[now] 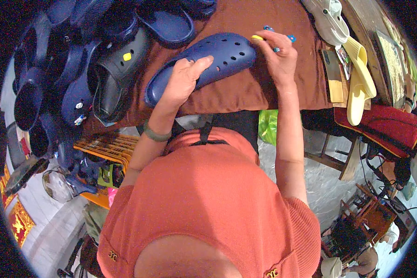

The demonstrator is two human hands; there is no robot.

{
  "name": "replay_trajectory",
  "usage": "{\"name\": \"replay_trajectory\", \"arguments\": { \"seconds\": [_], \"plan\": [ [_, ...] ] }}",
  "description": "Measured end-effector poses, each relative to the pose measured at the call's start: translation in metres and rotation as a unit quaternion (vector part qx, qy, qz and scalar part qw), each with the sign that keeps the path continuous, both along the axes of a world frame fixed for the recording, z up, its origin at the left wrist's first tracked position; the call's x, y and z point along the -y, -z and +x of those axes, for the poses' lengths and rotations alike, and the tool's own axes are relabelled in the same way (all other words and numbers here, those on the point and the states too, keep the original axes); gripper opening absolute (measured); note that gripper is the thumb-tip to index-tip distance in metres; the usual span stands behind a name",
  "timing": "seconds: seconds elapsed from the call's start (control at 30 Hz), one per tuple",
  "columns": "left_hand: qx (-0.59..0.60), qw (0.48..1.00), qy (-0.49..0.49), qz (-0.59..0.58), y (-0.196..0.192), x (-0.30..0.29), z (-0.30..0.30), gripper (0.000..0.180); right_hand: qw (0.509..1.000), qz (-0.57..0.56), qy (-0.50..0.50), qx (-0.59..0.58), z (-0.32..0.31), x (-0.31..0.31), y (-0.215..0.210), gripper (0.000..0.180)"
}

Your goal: Attaching decorative charms to the holes of blue foam clogs.

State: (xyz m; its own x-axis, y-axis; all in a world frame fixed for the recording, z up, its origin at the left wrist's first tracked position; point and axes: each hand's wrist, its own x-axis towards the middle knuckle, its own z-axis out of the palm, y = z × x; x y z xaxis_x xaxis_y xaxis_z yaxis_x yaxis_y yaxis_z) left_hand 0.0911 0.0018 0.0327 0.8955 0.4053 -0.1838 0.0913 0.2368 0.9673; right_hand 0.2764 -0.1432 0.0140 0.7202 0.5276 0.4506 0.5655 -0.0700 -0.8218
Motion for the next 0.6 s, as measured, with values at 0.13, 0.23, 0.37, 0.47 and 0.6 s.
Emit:
{"name": "replay_trajectory", "arguments": {
  "seconds": [0.13, 0.23, 0.37, 0.47, 0.6],
  "plan": [
    [0.014, 1.000, -0.011, 0.004, 0.004, 0.002, 0.001, 0.032, 0.984, -0.069, -0.039, 0.160, -0.015, -0.012, -0.010, 0.011],
    [-0.038, 0.999, 0.000, 0.008, 0.002, 0.001, 0.001, 0.031, 0.966, -0.070, -0.052, 0.243, -0.018, -0.017, -0.014, 0.014],
    [-0.023, 0.999, -0.012, 0.044, -0.005, 0.001, -0.002, 0.031, 0.924, -0.138, -0.058, 0.352, -0.018, -0.019, -0.022, 0.019],
    [-0.008, 0.999, -0.020, 0.028, -0.009, 0.004, -0.001, 0.034, 0.895, -0.201, -0.065, 0.394, -0.021, -0.016, -0.031, 0.018],
    [0.013, 0.999, -0.029, 0.014, -0.011, 0.006, -0.001, 0.033, 0.872, -0.250, -0.085, 0.412, -0.031, -0.008, -0.043, 0.022]
  ]
}}
